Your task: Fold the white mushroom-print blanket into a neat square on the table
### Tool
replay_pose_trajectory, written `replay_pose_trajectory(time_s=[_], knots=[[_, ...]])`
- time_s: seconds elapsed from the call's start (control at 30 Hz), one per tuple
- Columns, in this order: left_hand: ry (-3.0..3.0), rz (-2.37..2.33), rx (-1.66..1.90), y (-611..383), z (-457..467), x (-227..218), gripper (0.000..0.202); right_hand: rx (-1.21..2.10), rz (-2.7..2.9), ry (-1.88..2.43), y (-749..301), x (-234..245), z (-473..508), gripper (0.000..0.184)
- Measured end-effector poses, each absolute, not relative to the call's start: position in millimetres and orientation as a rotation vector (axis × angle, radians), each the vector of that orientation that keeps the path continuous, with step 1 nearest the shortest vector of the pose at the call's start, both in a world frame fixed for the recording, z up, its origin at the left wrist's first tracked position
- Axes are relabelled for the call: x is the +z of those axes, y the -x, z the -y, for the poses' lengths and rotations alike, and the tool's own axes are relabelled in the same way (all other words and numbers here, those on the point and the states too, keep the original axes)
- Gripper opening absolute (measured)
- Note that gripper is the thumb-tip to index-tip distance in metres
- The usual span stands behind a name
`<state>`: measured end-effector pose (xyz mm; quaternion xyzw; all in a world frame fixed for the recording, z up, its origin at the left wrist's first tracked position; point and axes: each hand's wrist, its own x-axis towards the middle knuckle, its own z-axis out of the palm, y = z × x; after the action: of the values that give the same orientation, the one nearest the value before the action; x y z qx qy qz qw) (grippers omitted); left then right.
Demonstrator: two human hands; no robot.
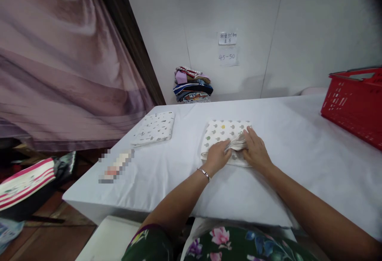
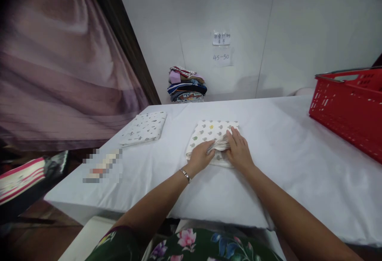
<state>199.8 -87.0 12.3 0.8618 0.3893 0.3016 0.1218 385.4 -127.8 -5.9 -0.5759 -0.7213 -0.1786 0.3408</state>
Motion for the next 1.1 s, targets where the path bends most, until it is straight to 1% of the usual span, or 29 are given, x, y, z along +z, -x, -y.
replay_pose_trajectory(time_s=[0.13, 0.27, 0.33, 0.37, 0.47, 0.53, 0.6, 0.7, 0.73, 0.77, 0.93, 1.1], knots=[[-2.557, -1.168, 0.847, -201, 88, 11, 0.038, -0.33, 1.834, 1.431, -394, -10, 129, 0.074], [-2.67, -1.221, 0.71, -211, 92, 15, 0.053, -0.152, 1.786, 1.528, -397, -15, 126, 0.074], [-2.714, -1.224, 0.678, -218, 94, 19, 0.056, -0.079, 1.748, 1.547, -398, -16, 127, 0.073], [-2.727, -1.215, 0.677, -222, 95, 21, 0.053, -0.047, 1.732, 1.549, -398, -16, 128, 0.072], [-2.704, -1.181, 0.695, -232, 95, 23, 0.034, 0.022, 1.739, 1.516, -402, -16, 134, 0.069], [-2.649, -1.16, 0.706, -234, 93, 23, 0.028, 0.034, 1.737, 1.515, -407, -18, 141, 0.068], [-2.581, -1.156, 0.715, -234, 91, 22, 0.028, 0.003, 1.656, 1.559, -413, -22, 148, 0.06], [-2.503, -1.175, 0.72, -232, 89, 21, 0.028, -0.039, 1.596, 1.594, -419, -26, 153, 0.033], [-2.492, -1.178, 0.719, -231, 88, 21, 0.029, -0.044, 1.621, 1.585, -419, -26, 153, 0.027], [-2.487, -1.182, 0.717, -231, 88, 21, 0.029, -0.047, 1.656, 1.572, -418, -25, 153, 0.025], [-2.52, -1.179, 0.723, -234, 90, 19, 0.027, -0.104, 1.789, 1.497, -408, -14, 144, 0.023], [-2.59, -1.183, 0.68, -235, 92, 17, 0.025, -0.136, 1.865, 1.519, -407, -10, 141, 0.018]])
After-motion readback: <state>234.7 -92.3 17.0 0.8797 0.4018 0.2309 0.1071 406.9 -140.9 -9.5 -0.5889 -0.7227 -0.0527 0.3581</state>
